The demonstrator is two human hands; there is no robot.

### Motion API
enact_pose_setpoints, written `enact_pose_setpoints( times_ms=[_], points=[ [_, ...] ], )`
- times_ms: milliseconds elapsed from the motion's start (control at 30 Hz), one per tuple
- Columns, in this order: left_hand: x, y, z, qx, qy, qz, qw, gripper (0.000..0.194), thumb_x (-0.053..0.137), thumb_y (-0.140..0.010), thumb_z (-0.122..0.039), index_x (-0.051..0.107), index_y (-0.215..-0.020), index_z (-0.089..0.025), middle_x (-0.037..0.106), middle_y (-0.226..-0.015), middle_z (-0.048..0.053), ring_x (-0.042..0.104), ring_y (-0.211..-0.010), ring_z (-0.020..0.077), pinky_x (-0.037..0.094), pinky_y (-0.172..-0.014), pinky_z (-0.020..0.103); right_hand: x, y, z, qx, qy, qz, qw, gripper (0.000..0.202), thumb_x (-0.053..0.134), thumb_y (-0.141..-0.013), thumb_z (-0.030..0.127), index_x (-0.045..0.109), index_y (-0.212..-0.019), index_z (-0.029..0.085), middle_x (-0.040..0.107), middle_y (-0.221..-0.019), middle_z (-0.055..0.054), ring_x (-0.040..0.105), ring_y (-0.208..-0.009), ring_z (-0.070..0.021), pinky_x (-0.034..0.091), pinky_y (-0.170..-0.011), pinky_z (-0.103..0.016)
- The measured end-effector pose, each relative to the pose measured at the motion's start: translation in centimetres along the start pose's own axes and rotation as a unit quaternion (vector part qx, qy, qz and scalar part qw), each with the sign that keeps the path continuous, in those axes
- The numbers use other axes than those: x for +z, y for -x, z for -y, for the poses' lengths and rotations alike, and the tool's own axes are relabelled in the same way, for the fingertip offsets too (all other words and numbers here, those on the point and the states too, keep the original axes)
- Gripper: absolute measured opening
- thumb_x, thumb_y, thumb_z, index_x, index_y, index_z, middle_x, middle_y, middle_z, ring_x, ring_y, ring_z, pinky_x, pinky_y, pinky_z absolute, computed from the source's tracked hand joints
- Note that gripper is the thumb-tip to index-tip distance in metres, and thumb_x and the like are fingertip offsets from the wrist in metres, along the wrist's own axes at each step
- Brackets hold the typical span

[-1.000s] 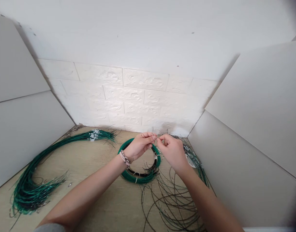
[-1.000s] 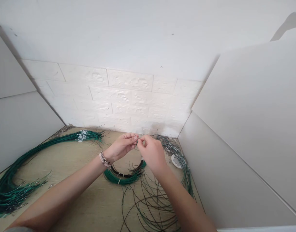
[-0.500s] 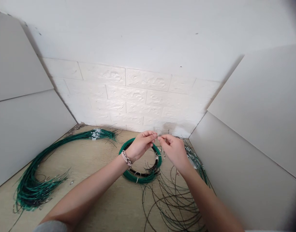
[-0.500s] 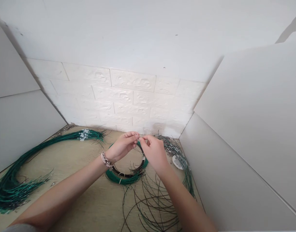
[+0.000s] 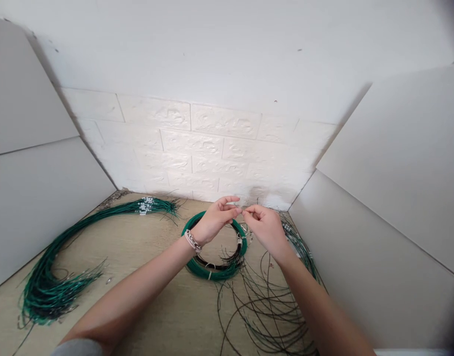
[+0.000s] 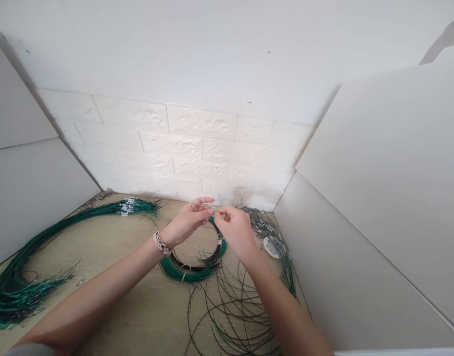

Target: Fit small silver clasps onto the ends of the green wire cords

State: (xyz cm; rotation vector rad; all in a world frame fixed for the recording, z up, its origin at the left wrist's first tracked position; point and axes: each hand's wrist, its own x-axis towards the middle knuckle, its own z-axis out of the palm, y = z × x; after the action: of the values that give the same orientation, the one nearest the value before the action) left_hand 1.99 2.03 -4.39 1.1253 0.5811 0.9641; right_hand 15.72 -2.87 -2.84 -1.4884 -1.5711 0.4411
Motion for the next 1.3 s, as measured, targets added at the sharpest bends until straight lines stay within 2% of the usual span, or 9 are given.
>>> enact_pose_setpoints(
  times_ms=[200, 467, 733, 900, 967, 1033, 1133, 1200, 1300],
  points=[
    [-0.2, -0.2, 0.1, -0.002, -0.057, 0.006, 0.998, 0.022, 0.071, -0.062, -0.028, 0.065, -0.075, -0.011, 0.057, -0.062, 0.0, 0.042, -0.053, 0.0048, 0.031, -0.051, 0.019, -0.2, -0.1, 0.0, -0.006, 0.01, -0.008, 1.0, 0.023, 0.048, -0.071, 0.032, 0.063, -0.066, 0.016, 0.043, -0.045, 0.003, 0.037, -0.044, -0.0092, 0.026, -0.043, -0.021],
    [-0.1, 0.1, -0.5, -0.056, 0.015, 0.014, 0.998, 0.023, 0.072, -0.062, -0.029, 0.065, -0.074, -0.01, 0.058, -0.065, 0.002, 0.048, -0.056, 0.0047, 0.035, -0.053, 0.016, -0.3, 0.1, 0.1, -0.017, 0.029, -0.003, 0.999, 0.027, 0.053, -0.072, 0.041, 0.068, -0.079, 0.019, 0.043, -0.046, 0.005, 0.038, -0.045, -0.0094, 0.029, -0.046, -0.021],
    [-0.2, 0.0, -0.3, -0.003, -0.101, 0.013, 0.995, 0.025, 0.062, -0.072, -0.035, 0.062, -0.075, -0.01, 0.055, -0.067, 0.003, 0.044, -0.056, 0.0051, 0.032, -0.051, 0.017, 0.0, 0.2, 0.1, -0.034, 0.054, -0.022, 0.998, 0.02, 0.051, -0.071, 0.032, 0.066, -0.071, 0.018, 0.04, -0.043, 0.005, 0.035, -0.043, -0.0082, 0.027, -0.047, -0.022],
    [-0.2, 0.1, -0.1, 0.006, -0.076, -0.009, 0.997, 0.026, 0.063, -0.07, -0.036, 0.061, -0.077, -0.011, 0.054, -0.072, 0.002, 0.044, -0.062, 0.0059, 0.032, -0.053, 0.017, 0.0, -0.1, -0.1, 0.036, -0.104, 0.01, 0.994, 0.017, 0.052, -0.07, 0.03, 0.063, -0.072, 0.016, 0.042, -0.046, 0.005, 0.034, -0.043, -0.0076, 0.027, -0.043, -0.021],
    [-0.2, 0.1, -0.2, -0.003, -0.036, -0.012, 0.999, 0.027, 0.065, -0.069, -0.036, 0.06, -0.077, -0.011, 0.055, -0.074, 0.002, 0.047, -0.065, 0.0068, 0.033, -0.055, 0.017, -0.1, -0.4, -0.3, 0.111, -0.283, 0.036, 0.952, 0.017, 0.05, -0.07, 0.027, 0.061, -0.075, 0.016, 0.037, -0.045, 0.006, 0.028, -0.038, -0.006, 0.023, -0.038, -0.02],
    [-0.2, 0.1, -0.3, -0.013, -0.002, -0.003, 1.0, 0.027, 0.066, -0.068, -0.036, 0.059, -0.078, -0.011, 0.056, -0.078, 0.004, 0.049, -0.069, 0.0075, 0.034, -0.057, 0.017, -0.2, -0.8, -0.7, 0.192, -0.468, 0.059, 0.86, 0.016, 0.044, -0.071, 0.019, 0.058, -0.078, 0.016, 0.033, -0.045, 0.008, 0.024, -0.035, -0.0048, 0.021, -0.034, -0.018],
    [-0.2, 0.2, -0.3, -0.03, 0.026, 0.014, 0.999, 0.027, 0.067, -0.067, -0.035, 0.059, -0.078, -0.011, 0.057, -0.077, 0.003, 0.05, -0.068, 0.0073, 0.035, -0.056, 0.018, 0.0, -1.6, -1.8, 0.282, -0.618, 0.035, 0.733, 0.023, 0.04, -0.066, 0.004, 0.054, -0.08, 0.014, 0.043, -0.052, 0.004, 0.038, -0.04, -0.0048, 0.033, -0.036, -0.015],
    [-0.2, 0.2, -0.2, -0.041, 0.032, 0.016, 0.998, 0.027, 0.067, -0.067, -0.034, 0.058, -0.078, -0.011, 0.056, -0.074, 0.002, 0.049, -0.065, 0.0063, 0.035, -0.055, 0.017, 0.3, -2.0, -2.4, 0.319, -0.645, -0.001, 0.694, 0.029, 0.037, -0.066, -0.004, 0.053, -0.082, 0.014, 0.051, -0.06, 0.0, 0.048, -0.049, -0.0053, 0.042, -0.043, -0.014],
    [-0.2, 0.2, -0.1, -0.05, 0.033, 0.014, 0.998, 0.026, 0.068, -0.067, -0.033, 0.057, -0.077, -0.011, 0.055, -0.074, 0.002, 0.049, -0.063, 0.0054, 0.035, -0.054, 0.017, 0.9, -2.3, -2.9, 0.342, -0.658, -0.026, 0.67, 0.03, 0.036, -0.072, -0.007, 0.053, -0.086, 0.013, 0.056, -0.069, -0.003, 0.055, -0.058, -0.0055, 0.049, -0.051, -0.012]
  ],
)
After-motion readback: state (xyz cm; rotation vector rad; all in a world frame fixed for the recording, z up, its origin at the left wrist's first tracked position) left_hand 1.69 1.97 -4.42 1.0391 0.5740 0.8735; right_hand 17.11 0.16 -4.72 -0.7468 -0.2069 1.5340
